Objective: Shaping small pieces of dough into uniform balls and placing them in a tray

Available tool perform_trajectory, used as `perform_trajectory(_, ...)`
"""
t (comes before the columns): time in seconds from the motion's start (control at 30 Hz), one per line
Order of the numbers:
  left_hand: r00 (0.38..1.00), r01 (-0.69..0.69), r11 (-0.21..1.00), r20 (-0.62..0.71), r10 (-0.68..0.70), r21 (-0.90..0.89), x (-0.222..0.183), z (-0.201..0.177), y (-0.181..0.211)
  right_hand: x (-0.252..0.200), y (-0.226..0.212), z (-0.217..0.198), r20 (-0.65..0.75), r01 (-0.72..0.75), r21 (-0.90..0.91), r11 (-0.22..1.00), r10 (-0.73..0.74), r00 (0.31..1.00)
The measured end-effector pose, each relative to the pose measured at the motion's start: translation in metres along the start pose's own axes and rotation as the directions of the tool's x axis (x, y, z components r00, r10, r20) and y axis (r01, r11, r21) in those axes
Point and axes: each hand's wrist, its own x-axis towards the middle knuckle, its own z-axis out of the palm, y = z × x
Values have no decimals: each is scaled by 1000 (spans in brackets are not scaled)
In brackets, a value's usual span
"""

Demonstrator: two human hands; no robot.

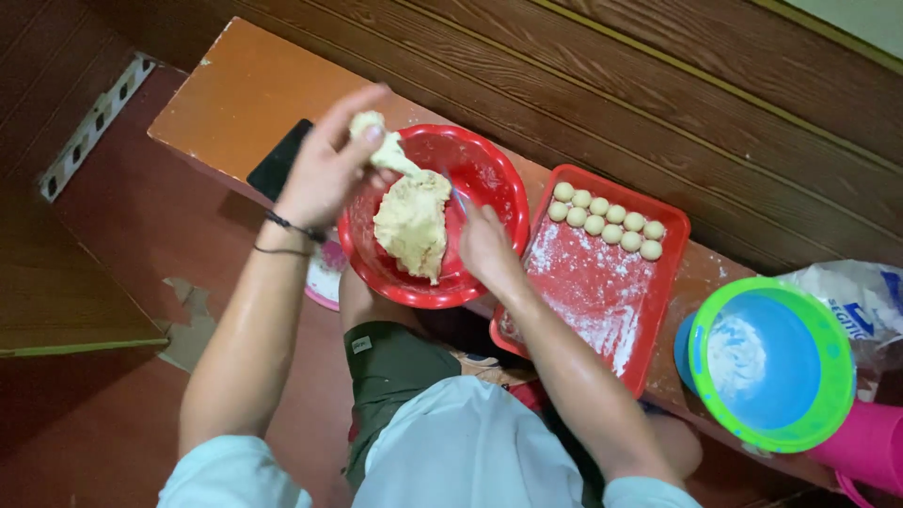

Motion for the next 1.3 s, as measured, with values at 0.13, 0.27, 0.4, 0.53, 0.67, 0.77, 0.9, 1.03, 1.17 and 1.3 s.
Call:
perform_trajectory(0.13, 998, 66, 984, 19, -64, -167, -17, 42, -45, -11, 61, -6, -99, 175, -350, 920, -222, 970)
perform_trajectory(0.27, 999, 42, 999, 22, -42, -10, -32, 80, -85, -71, 24, -58, -193, 291, 180, 940, -256, 947)
perform_trajectory(0.4, 989, 130, 976, 48, -140, 175, -41, 97, -105, -93, 28, -64, -345, 464, -54, 884, -453, 822)
perform_trajectory(0.53, 986, 139, 866, 13, -165, 481, -55, 101, -109, -92, 57, -48, -360, 505, -123, 855, -512, 780)
perform_trajectory(0.67, 967, 175, 840, 71, -244, 513, -67, 87, -117, -91, 65, -36, -311, 510, -71, 857, -505, 805)
perform_trajectory(0.77, 980, 182, 804, -43, -192, 566, -72, 55, -133, -82, 78, -34, -387, 412, -4, 911, -381, 839)
perform_trajectory(0.9, 960, 171, 983, -213, -182, -71, -82, 14, -89, -85, 63, -74, -679, 310, 272, 911, -46, 733)
perform_trajectory(1.03, 950, -19, 966, -307, -64, -258, -92, -6, -109, -72, 35, -66, -764, 453, 149, 879, -189, 617)
perform_trajectory(1.17, 901, -159, 883, -430, -52, -442, -92, 29, -107, -69, 8, -34, -471, 512, 209, 833, -373, 799)
perform_trajectory(1.3, 956, -71, 768, -262, -130, -636, -89, 75, -110, -82, 1, -35, -503, 493, 155, 856, -361, 785)
